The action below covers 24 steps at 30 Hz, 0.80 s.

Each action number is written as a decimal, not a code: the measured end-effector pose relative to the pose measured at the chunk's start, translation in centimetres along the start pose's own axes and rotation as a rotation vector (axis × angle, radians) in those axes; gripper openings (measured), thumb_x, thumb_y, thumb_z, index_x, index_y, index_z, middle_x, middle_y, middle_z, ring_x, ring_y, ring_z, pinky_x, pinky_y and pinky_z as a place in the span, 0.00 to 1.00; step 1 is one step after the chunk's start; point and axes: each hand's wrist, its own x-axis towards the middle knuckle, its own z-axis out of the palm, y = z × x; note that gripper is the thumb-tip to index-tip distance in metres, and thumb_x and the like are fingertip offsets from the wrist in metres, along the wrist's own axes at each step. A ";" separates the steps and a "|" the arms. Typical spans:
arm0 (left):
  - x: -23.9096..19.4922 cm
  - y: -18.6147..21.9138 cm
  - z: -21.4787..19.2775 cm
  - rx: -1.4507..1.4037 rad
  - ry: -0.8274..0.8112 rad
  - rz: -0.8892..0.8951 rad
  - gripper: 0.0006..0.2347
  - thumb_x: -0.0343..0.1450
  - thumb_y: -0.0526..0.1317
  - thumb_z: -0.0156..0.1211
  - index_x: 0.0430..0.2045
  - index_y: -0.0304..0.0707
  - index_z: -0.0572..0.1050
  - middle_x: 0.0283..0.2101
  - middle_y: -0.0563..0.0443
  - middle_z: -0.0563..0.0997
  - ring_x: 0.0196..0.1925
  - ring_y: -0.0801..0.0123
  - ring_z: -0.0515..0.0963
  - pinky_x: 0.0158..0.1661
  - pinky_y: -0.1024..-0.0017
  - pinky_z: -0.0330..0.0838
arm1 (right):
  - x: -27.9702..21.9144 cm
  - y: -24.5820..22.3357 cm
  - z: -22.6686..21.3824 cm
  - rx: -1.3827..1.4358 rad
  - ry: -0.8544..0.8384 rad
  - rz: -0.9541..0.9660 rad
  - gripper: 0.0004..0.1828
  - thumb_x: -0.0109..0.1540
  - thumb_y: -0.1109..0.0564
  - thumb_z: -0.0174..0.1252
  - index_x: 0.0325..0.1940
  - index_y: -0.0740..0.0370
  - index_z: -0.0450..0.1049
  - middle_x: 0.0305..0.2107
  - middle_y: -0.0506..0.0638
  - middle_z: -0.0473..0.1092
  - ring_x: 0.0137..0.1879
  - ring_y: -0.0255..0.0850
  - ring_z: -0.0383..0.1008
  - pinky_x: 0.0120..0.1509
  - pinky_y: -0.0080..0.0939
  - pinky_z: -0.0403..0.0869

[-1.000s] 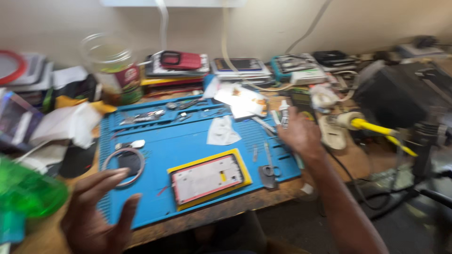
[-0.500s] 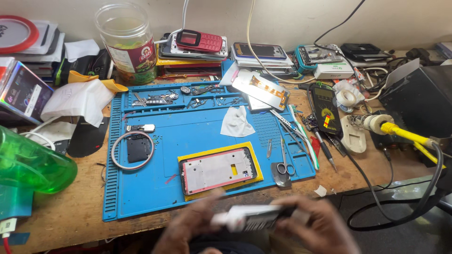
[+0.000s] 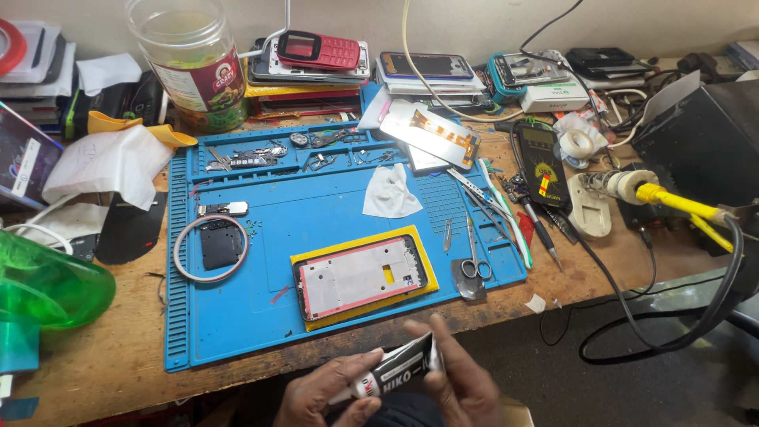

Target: The person works on a disassembled mobile phone on a cluttered workbench. They peel a protective film from a flexible ribbon cable, then apply adhesive from a tube along the edges of the phone's internal frame.

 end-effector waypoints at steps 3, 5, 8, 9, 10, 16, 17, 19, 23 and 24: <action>0.4 0.4 -0.9 0.058 -0.122 0.017 0.20 0.69 0.41 0.69 0.56 0.44 0.78 0.55 0.44 0.85 0.53 0.62 0.88 0.51 0.63 0.82 | 1.1 0.0 -2.5 0.093 -0.278 0.164 0.30 0.57 0.64 0.67 0.64 0.70 0.72 0.50 0.68 0.81 0.62 0.54 0.78 0.71 0.58 0.72; 0.7 0.6 -0.9 0.135 -0.135 0.106 0.21 0.68 0.40 0.70 0.57 0.44 0.77 0.58 0.43 0.84 0.57 0.60 0.85 0.51 0.61 0.81 | 1.5 0.6 -3.3 0.214 -0.359 0.185 0.24 0.58 0.65 0.68 0.58 0.72 0.74 0.49 0.68 0.80 0.59 0.54 0.80 0.64 0.59 0.77; 0.6 0.4 -0.6 0.279 -0.001 0.325 0.21 0.66 0.39 0.72 0.53 0.39 0.76 0.56 0.40 0.82 0.59 0.55 0.82 0.50 0.59 0.79 | 1.4 1.6 -4.0 0.269 -0.361 0.148 0.18 0.58 0.66 0.68 0.51 0.74 0.77 0.48 0.68 0.80 0.56 0.52 0.82 0.58 0.56 0.80; 0.4 0.3 -0.7 0.346 0.076 0.393 0.19 0.66 0.41 0.73 0.51 0.40 0.78 0.51 0.43 0.83 0.54 0.59 0.84 0.48 0.63 0.80 | 1.4 1.8 -4.2 0.266 -0.344 0.122 0.17 0.58 0.66 0.68 0.49 0.74 0.77 0.47 0.68 0.80 0.55 0.51 0.83 0.57 0.55 0.81; 0.1 0.1 -0.9 0.413 0.153 0.458 0.18 0.65 0.43 0.73 0.48 0.41 0.79 0.47 0.46 0.85 0.50 0.63 0.86 0.45 0.67 0.81 | 1.4 2.1 -4.3 0.276 -0.318 0.151 0.16 0.58 0.66 0.69 0.49 0.74 0.78 0.45 0.69 0.80 0.53 0.52 0.84 0.56 0.56 0.83; 0.4 0.1 -3.2 0.564 0.110 0.300 0.09 0.68 0.48 0.71 0.29 0.44 0.83 0.26 0.59 0.85 0.32 0.76 0.87 0.31 0.74 0.86 | 1.2 2.9 -4.3 0.257 -0.285 0.140 0.13 0.58 0.67 0.69 0.45 0.73 0.78 0.44 0.70 0.80 0.54 0.53 0.84 0.59 0.57 0.82; 0.7 0.5 -3.3 0.600 0.098 0.266 0.10 0.68 0.48 0.71 0.25 0.43 0.82 0.25 0.56 0.84 0.31 0.73 0.87 0.31 0.70 0.84 | 0.8 3.1 -4.1 0.216 -0.270 0.061 0.12 0.58 0.68 0.70 0.44 0.73 0.78 0.46 0.71 0.81 0.55 0.54 0.83 0.61 0.56 0.82; 1.0 2.0 -3.7 0.687 0.095 0.175 0.12 0.67 0.46 0.72 0.18 0.40 0.79 0.21 0.50 0.81 0.27 0.67 0.86 0.29 0.63 0.80 | 0.7 3.9 -3.9 0.215 -0.249 -0.014 0.11 0.58 0.69 0.70 0.43 0.72 0.77 0.47 0.71 0.81 0.55 0.54 0.83 0.61 0.56 0.82; 1.1 6.0 -3.9 0.356 0.139 0.489 0.08 0.73 0.40 0.68 0.35 0.32 0.80 0.37 0.45 0.86 0.41 0.62 0.89 0.39 0.65 0.85 | 2.4 5.6 -4.6 0.073 -0.190 -0.053 0.19 0.54 0.68 0.69 0.49 0.72 0.78 0.44 0.67 0.81 0.53 0.51 0.83 0.58 0.53 0.81; 1.0 6.8 -3.9 0.376 0.145 0.456 0.06 0.72 0.38 0.69 0.34 0.33 0.81 0.35 0.45 0.86 0.40 0.63 0.89 0.38 0.66 0.84 | 2.5 5.9 -5.0 -0.043 -0.157 -0.075 0.22 0.53 0.68 0.70 0.51 0.72 0.78 0.44 0.66 0.81 0.52 0.50 0.83 0.59 0.51 0.80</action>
